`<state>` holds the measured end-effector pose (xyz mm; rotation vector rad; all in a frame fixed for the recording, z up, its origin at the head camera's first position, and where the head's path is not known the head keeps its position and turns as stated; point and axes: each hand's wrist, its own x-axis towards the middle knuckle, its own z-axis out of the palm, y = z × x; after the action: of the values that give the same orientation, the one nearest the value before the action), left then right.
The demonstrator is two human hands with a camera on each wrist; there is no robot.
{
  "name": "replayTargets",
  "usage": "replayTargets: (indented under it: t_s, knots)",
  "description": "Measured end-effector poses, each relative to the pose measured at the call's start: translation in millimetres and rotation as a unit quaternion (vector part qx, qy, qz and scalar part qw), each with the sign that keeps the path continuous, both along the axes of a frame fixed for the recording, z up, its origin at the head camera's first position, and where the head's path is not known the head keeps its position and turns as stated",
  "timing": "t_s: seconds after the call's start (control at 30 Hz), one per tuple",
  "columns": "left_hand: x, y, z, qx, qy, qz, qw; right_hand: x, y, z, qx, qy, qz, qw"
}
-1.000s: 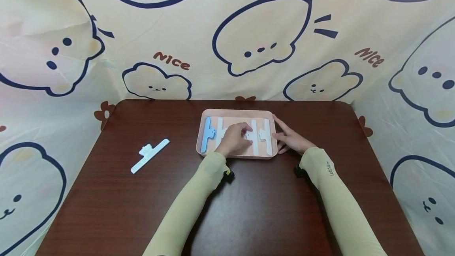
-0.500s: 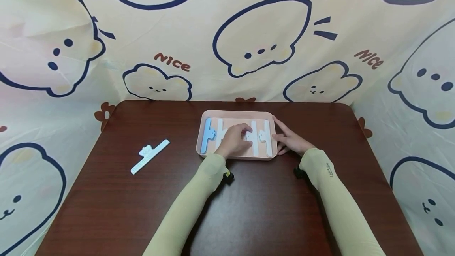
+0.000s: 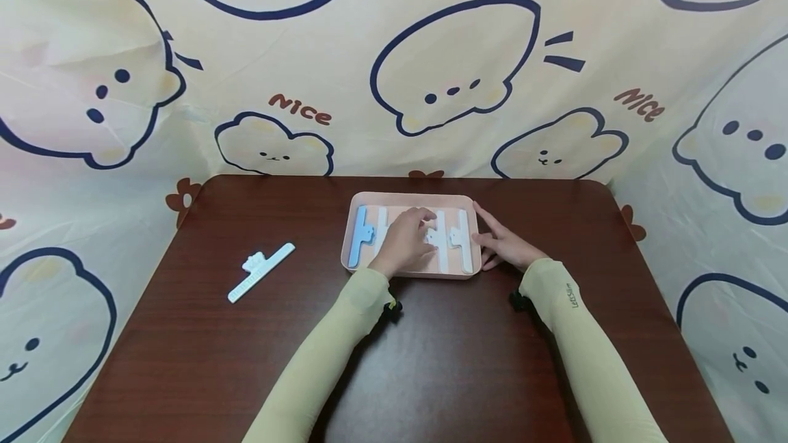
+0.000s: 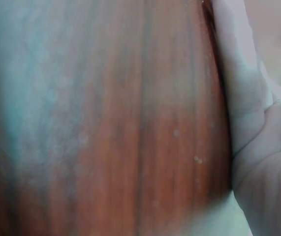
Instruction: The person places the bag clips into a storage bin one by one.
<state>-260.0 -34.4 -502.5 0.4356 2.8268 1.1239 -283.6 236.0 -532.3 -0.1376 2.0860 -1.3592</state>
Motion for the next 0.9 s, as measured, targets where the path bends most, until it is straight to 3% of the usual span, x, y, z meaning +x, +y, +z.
replayTargets:
  t_s: [0.13, 0.27, 0.5, 0.67, 0.9]
  knots:
    - [1.4, -13.6, 15.7, 0.018, 0.02, 0.008, 0.9996, -0.2, 0.2, -0.2, 0.003, 0.001, -0.001, 1.0]
    - [1.8, -40.1, 28.2, 0.038, 0.053, 0.008, 0.9978, -0.1, -0.2, -1.0, 0.003, 0.0, -0.001, 1.0]
    - [0.5, -89.8, 41.2, 0.001, 0.09, 0.039, 0.9952, -2.3, 3.0, -0.8, 0.005, 0.002, -0.003, 1.0]
    - [3.1, -117.5, 42.5, -0.011, 0.101, 0.068, 0.9925, -1.7, 3.3, -0.2, 0.003, 0.004, -0.002, 1.0]
    - [17.6, -163.9, 36.0, -0.043, 0.087, 0.102, 0.99, -1.3, 0.1, -0.3, 0.0, 0.006, 0.004, 1.0]
